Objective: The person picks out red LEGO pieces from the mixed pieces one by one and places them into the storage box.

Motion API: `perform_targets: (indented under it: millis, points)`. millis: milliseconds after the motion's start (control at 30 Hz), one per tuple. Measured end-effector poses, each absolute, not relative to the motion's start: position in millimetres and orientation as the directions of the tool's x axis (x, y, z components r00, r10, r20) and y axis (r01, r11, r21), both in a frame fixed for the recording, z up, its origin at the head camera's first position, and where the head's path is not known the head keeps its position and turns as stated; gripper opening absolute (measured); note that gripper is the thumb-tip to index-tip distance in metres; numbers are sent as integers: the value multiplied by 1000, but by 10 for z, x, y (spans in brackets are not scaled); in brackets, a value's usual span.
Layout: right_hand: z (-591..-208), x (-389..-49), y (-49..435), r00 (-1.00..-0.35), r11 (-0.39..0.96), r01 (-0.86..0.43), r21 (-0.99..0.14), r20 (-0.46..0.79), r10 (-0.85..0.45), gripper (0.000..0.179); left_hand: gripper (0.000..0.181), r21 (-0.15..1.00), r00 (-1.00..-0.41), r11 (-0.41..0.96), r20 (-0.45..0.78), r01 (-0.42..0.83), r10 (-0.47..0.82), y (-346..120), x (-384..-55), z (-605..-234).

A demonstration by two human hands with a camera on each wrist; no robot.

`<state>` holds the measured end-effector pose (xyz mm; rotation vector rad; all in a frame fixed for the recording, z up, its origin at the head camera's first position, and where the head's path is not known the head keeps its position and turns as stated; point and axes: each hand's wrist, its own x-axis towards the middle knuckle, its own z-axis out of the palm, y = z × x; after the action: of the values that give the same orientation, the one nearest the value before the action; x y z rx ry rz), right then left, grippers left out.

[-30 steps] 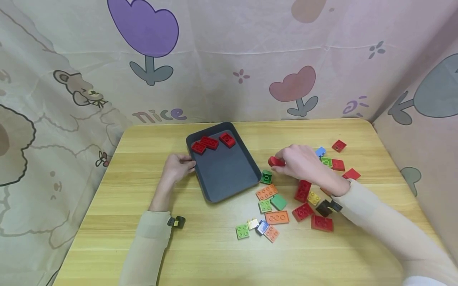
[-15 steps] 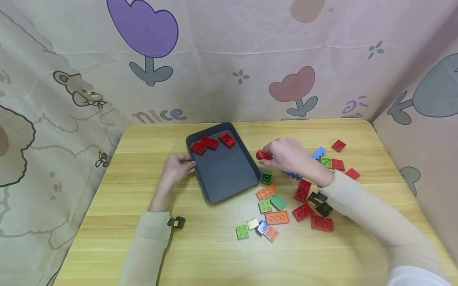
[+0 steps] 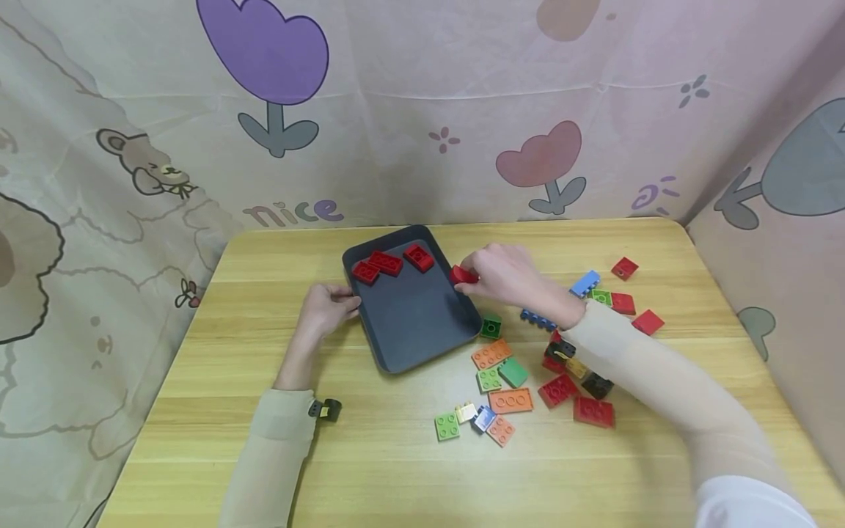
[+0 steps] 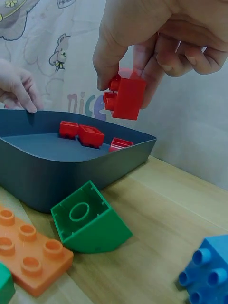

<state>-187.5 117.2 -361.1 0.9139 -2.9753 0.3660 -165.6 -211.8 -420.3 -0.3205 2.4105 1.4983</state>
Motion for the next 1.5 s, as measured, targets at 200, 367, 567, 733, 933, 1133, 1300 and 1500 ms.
perform_targets:
  millis: [200,367,567,733,933,1133,1300,1500]
  points:
    - [-3633,-1934,1068,-814,789,-578,-209,80,-575,24,41,832,-932,439,-360,-338,-36,-2113,-1656,-4187]
    - [-3635,-1981,961,-807,782,-586,-213,63,-587,25,41,836,-932,429,-360,-342,-41,-2102,-1667,-4182]
    - [-3638,-2041,834,-805,781,-588,-210,52,-592,27,41,833,-932,433,-360,-344,-46,-2095,-1665,-4169]
    - [-3639,-2079,726,-802,779,-589,-214,32,-597,29,40,830,-932,440,-361,-343,-46,-2097,-1671,-4180]
    - [-3650,-2124,581,-793,772,-600,-212,27,-609,30,39,825,-932,453,-358,-339,-46,-2107,-1681,-4188]
    - [-3655,-2165,454,-784,768,-613,-184,20,-621,29,40,826,-927,438,-371,-354,-50,-2110,-1673,-4186]
    - [-3726,-2185,369,-772,762,-628,-158,1,-636,27,40,835,-928,422,-369,-354,-48,-2107,-1668,-4197]
    - [-3775,-2207,270,-762,754,-637,-158,-16,-647,25,40,836,-933,430,-357,-339,-43,-2113,-1666,-4201]
